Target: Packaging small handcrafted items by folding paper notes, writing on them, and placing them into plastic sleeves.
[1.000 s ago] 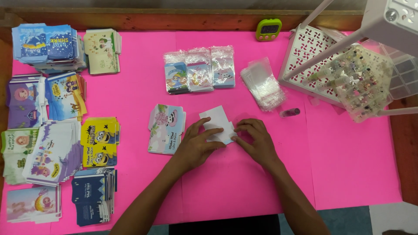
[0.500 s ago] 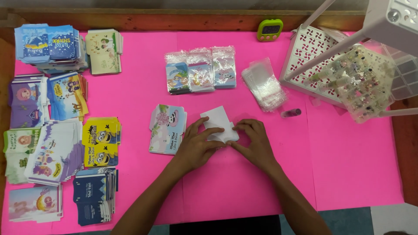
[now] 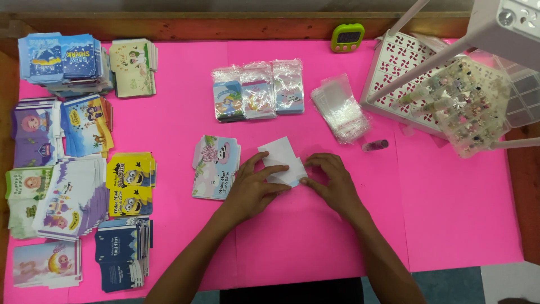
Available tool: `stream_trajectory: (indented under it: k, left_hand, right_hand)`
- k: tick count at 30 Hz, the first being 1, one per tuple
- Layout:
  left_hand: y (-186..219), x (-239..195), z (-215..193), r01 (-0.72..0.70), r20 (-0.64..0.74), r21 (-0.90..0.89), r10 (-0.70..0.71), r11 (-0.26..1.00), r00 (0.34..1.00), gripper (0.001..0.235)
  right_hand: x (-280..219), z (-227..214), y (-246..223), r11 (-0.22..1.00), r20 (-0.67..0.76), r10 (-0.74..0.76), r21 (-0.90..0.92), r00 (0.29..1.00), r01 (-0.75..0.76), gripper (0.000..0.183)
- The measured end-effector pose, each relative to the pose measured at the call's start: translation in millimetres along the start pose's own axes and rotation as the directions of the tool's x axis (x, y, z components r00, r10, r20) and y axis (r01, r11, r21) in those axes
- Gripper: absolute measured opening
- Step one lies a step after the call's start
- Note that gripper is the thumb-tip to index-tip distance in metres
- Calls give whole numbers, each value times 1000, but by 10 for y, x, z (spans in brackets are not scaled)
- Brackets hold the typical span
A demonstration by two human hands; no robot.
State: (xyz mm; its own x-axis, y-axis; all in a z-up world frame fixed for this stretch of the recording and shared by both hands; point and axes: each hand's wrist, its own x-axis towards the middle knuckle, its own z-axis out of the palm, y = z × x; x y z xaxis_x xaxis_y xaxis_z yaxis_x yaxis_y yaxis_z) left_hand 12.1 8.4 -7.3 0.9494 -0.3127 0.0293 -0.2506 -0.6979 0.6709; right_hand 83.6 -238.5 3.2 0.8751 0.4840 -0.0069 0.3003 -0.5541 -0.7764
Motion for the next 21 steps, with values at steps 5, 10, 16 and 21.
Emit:
stream_trajectory:
  k: [5, 10, 16, 21]
  left_hand:
    - [26, 11, -75, 14, 37, -42, -12, 999, 999, 24]
    - [44, 12, -132, 35, 65, -96, -29, 995, 997, 26]
    - [61, -10, -182, 44, 66, -162, -34, 986, 997, 32]
    - [53, -18, -185, 25, 62, -137, -16, 990, 998, 34]
  right_hand:
    - [16, -56, -21, 999, 14, 1, 43, 1000, -2, 31]
    - [18, -145, -14, 996, 21, -16, 89, 1000, 14, 28]
    - [4, -272, -290, 985, -95, 86, 155, 992, -71, 22]
    - [67, -223, -828, 920, 411, 357, 2, 839, -393, 24]
